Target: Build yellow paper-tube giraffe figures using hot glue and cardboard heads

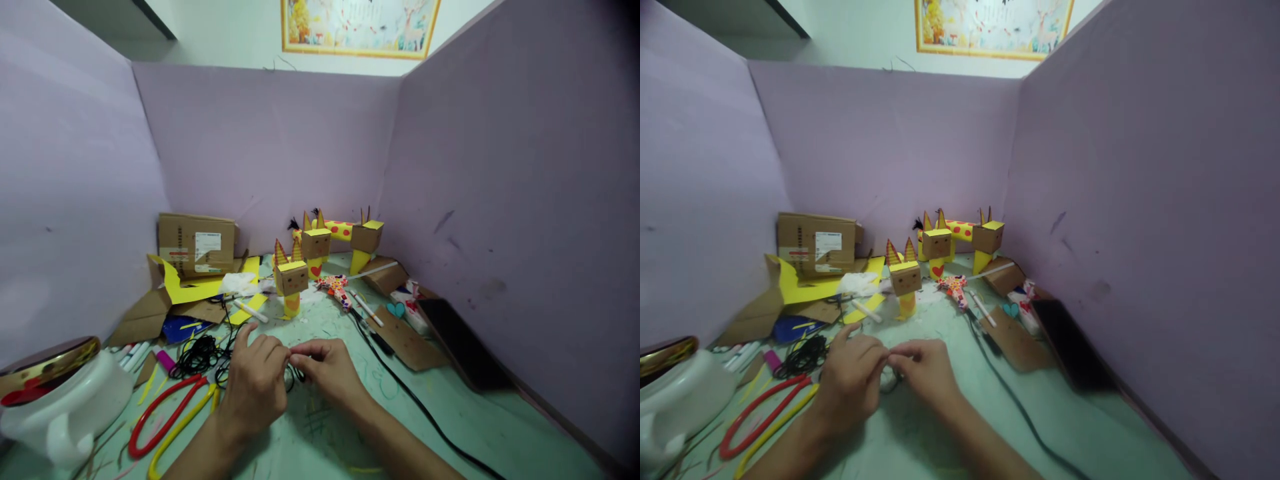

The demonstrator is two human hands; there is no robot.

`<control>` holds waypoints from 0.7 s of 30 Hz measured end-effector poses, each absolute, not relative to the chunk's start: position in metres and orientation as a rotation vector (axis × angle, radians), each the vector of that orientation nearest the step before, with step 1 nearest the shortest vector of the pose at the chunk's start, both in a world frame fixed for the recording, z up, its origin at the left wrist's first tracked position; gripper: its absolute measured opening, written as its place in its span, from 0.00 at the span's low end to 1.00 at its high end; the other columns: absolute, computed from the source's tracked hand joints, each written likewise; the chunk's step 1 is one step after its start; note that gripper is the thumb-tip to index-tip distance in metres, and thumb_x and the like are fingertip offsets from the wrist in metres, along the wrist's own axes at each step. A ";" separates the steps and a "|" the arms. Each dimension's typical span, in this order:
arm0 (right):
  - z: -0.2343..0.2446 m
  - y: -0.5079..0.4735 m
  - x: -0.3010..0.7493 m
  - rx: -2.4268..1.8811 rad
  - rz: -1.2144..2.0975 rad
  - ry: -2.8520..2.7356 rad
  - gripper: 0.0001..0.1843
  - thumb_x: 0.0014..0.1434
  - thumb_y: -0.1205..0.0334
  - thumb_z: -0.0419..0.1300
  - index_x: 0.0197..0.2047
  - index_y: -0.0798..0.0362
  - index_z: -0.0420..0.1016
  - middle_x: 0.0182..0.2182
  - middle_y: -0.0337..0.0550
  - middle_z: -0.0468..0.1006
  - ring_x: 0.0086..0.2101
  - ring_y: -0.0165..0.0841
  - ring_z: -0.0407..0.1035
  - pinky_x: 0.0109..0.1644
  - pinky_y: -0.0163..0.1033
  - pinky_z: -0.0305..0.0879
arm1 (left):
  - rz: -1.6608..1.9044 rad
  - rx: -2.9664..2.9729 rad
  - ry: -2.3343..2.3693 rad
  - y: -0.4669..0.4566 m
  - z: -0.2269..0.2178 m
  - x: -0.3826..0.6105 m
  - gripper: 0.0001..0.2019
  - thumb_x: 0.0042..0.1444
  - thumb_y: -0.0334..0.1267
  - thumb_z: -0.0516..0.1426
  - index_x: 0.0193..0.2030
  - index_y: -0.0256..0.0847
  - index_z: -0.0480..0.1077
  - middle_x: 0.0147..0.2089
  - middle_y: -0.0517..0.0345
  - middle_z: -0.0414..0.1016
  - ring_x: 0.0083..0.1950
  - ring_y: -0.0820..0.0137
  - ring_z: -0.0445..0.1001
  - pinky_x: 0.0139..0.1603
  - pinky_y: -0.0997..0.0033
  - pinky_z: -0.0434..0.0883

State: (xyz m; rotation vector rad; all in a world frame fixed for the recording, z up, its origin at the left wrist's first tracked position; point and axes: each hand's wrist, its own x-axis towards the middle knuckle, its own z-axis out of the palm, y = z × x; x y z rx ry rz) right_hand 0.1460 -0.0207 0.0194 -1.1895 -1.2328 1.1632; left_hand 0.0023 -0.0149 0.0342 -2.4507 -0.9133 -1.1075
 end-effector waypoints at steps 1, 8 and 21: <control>0.020 -0.021 0.146 -1.184 1.191 -1.217 0.09 0.41 0.61 0.65 0.26 0.55 0.82 0.18 0.40 0.75 0.18 0.26 0.60 0.22 0.32 0.56 | -1.113 -2.447 -0.909 -0.015 0.034 0.003 0.09 0.49 0.23 0.49 0.25 0.38 0.67 0.24 0.56 0.70 0.29 0.67 0.68 0.51 0.49 0.61; 0.019 -0.021 0.144 -1.198 1.302 -1.105 0.08 0.37 0.62 0.65 0.24 0.57 0.81 0.15 0.37 0.73 0.16 0.23 0.57 0.21 0.32 0.54 | -1.105 -2.428 -0.918 -0.016 0.033 0.003 0.09 0.48 0.23 0.49 0.25 0.39 0.67 0.24 0.56 0.69 0.29 0.67 0.68 0.51 0.48 0.61; 0.017 -0.021 0.143 -1.239 1.327 -0.998 0.08 0.34 0.61 0.66 0.18 0.57 0.77 0.11 0.35 0.69 0.14 0.23 0.56 0.19 0.32 0.49 | -1.068 -2.352 -0.936 -0.020 0.034 0.009 0.10 0.49 0.25 0.50 0.23 0.40 0.67 0.22 0.57 0.68 0.27 0.68 0.67 0.53 0.48 0.59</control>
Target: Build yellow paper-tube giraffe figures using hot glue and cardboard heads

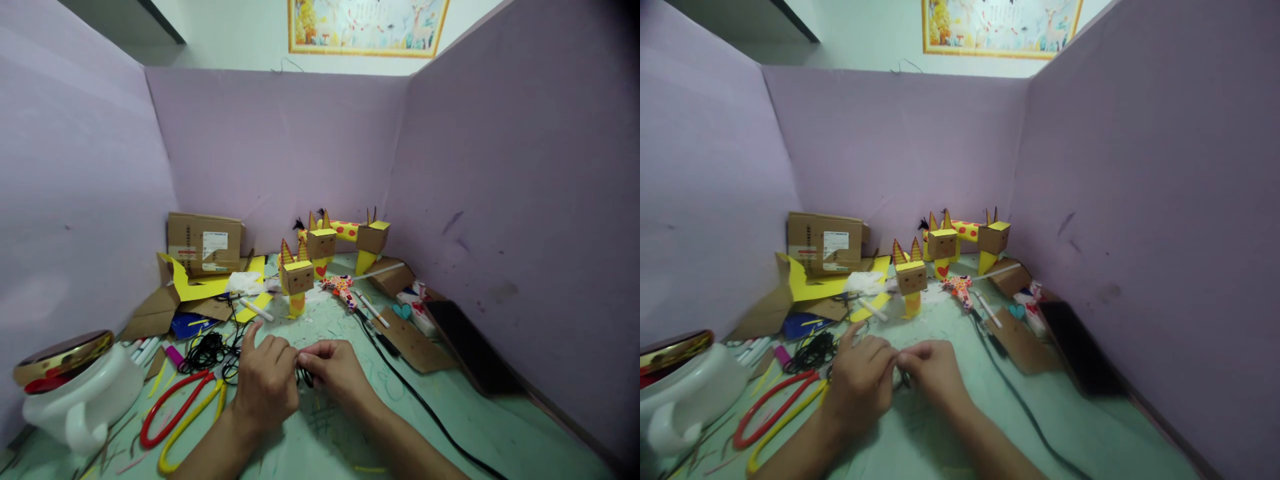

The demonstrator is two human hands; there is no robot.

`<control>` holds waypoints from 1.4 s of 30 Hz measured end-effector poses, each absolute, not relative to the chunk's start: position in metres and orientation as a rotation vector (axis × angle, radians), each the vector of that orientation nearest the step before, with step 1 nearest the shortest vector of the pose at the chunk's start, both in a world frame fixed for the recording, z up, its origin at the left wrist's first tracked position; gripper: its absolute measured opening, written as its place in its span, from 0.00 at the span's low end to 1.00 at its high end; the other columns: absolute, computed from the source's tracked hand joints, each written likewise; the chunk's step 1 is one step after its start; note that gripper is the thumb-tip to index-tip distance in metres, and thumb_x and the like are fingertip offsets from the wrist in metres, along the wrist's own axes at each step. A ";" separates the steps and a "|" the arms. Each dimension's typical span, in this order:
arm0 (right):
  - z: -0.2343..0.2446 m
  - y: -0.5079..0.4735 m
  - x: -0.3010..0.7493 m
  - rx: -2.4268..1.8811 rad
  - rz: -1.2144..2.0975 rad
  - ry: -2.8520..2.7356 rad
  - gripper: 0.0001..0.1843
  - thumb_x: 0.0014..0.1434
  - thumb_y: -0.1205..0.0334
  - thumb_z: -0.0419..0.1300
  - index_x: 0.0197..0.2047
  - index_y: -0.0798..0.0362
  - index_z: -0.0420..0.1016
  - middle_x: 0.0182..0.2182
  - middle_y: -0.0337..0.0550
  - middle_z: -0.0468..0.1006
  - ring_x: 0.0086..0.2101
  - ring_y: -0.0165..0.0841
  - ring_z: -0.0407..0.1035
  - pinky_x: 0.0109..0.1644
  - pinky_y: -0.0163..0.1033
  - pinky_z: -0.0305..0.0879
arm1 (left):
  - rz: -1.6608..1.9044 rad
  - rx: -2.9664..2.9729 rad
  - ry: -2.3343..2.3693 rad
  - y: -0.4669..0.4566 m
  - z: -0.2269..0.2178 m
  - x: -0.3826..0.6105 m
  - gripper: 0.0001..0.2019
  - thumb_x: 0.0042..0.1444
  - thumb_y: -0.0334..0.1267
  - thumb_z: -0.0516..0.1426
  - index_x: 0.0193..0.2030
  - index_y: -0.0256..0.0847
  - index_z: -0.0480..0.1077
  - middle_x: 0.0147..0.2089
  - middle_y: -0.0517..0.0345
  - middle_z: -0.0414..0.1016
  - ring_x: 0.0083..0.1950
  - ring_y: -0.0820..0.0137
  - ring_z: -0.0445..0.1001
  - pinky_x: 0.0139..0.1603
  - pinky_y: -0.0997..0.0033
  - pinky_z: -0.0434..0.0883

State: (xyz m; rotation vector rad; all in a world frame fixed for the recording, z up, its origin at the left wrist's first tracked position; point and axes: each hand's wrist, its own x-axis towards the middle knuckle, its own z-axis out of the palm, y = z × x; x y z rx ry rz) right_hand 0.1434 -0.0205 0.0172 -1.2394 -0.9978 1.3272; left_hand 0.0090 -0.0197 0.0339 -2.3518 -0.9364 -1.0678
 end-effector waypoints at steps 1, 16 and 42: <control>0.017 -0.020 0.144 -1.238 1.337 -0.994 0.08 0.33 0.60 0.66 0.18 0.57 0.76 0.11 0.35 0.69 0.13 0.23 0.56 0.19 0.32 0.49 | -1.070 -2.351 -0.935 -0.020 0.034 0.009 0.10 0.49 0.25 0.50 0.23 0.40 0.67 0.22 0.57 0.68 0.26 0.68 0.67 0.54 0.48 0.59; 0.023 -0.022 0.158 -1.162 1.551 -0.954 0.10 0.32 0.62 0.68 0.19 0.59 0.74 0.14 0.35 0.71 0.13 0.19 0.54 0.18 0.29 0.44 | -1.365 -2.530 -1.085 -0.019 0.025 0.011 0.09 0.53 0.28 0.52 0.28 0.40 0.73 0.26 0.59 0.75 0.30 0.70 0.73 0.55 0.50 0.58; 0.021 -0.020 0.165 -1.158 1.442 -0.805 0.09 0.36 0.61 0.64 0.20 0.58 0.72 0.17 0.36 0.70 0.14 0.19 0.52 0.16 0.28 0.43 | -1.389 -1.851 -1.774 0.007 0.078 -0.069 0.11 0.53 0.38 0.52 0.36 0.36 0.73 0.37 0.51 0.77 0.40 0.65 0.74 0.43 0.68 0.67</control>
